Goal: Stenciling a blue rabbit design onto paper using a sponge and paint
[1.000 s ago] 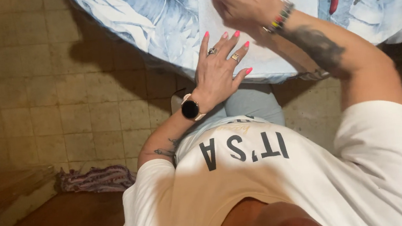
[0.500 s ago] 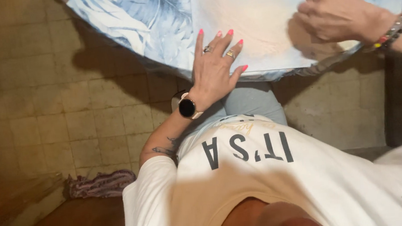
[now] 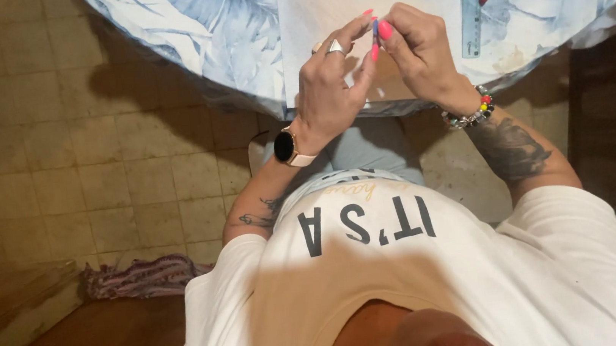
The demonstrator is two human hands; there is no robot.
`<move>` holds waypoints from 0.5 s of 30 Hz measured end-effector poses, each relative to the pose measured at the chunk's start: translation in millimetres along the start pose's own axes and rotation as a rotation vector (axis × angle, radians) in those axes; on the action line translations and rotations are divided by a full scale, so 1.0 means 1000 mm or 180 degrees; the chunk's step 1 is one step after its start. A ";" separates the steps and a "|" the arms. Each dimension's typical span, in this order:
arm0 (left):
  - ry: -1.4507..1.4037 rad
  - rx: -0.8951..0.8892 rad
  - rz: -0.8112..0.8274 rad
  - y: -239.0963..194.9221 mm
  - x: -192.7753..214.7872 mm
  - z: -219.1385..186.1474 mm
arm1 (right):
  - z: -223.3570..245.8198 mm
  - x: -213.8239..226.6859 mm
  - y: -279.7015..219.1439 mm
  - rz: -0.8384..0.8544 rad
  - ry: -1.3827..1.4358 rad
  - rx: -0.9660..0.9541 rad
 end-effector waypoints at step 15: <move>-0.0285 0.0003 -0.0363 0.001 0.007 0.002 | -0.015 -0.006 0.000 0.0324 0.1183 -0.0517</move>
Point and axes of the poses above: each hand's wrist, its own y-axis towards the middle knuckle, its own x-axis out of the back of the hand, z = x × y, the point moved 5 cm from there along y, towards the middle knuckle, and after that the axes turned 14 degrees about z, right-handed, at the moved point
